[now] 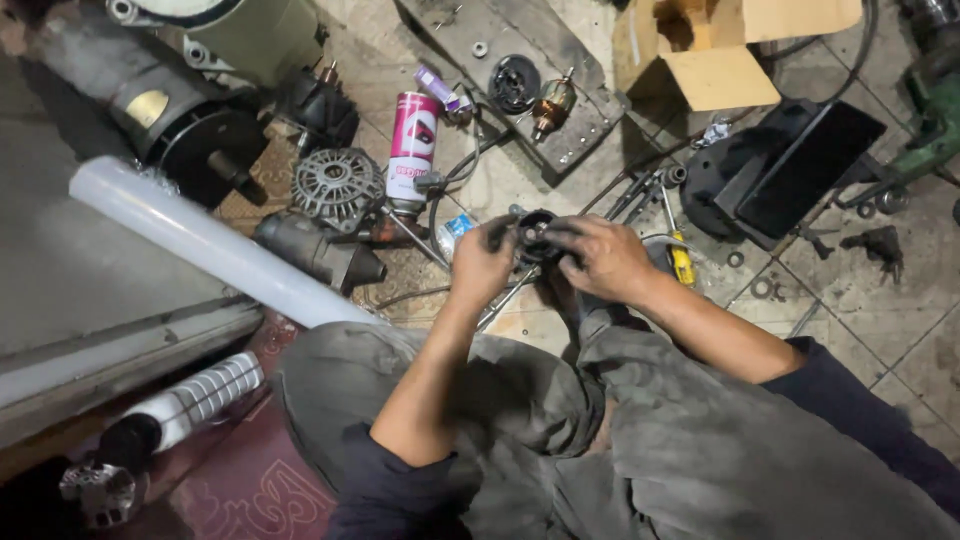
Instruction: Assembling the internal components of a starter motor, including the armature and brush assembly.
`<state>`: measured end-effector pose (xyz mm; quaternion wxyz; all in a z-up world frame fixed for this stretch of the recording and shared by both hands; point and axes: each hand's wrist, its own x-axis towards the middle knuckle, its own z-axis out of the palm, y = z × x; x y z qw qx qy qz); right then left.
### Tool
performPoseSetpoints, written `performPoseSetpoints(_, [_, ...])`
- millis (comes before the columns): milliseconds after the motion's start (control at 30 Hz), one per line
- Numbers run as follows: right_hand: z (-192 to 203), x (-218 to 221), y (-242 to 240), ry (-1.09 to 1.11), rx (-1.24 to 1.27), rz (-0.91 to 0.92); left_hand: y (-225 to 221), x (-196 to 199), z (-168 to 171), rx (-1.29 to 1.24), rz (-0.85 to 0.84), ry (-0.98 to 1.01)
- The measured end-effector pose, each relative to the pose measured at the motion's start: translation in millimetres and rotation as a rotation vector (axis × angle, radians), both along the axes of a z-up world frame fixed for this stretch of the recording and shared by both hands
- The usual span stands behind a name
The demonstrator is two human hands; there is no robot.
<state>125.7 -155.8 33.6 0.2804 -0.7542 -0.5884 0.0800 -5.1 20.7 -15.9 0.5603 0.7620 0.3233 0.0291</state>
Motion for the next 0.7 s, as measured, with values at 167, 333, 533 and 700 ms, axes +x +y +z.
performPoseSetpoints(167, [6.8,-4.8,13.6,-0.156,-0.401,0.034,0.6,-18.8,29.1,0.305,-0.131,0.026])
performPoseSetpoints(333, [-9.6,-9.3,31.2,-0.224,-0.713,0.125,-7.9,-17.5,18.1,0.404,-0.338,0.102])
performPoseSetpoints(533, [-16.4,-20.0,54.9,-0.271,-0.917,0.181,-6.6,-9.5,-32.4,0.425,-0.401,0.143])
performPoseSetpoints(700, [-31.0,-9.9,46.7,0.167,-0.955,0.024,-10.8,-9.3,-35.0,0.341,-0.419,0.138])
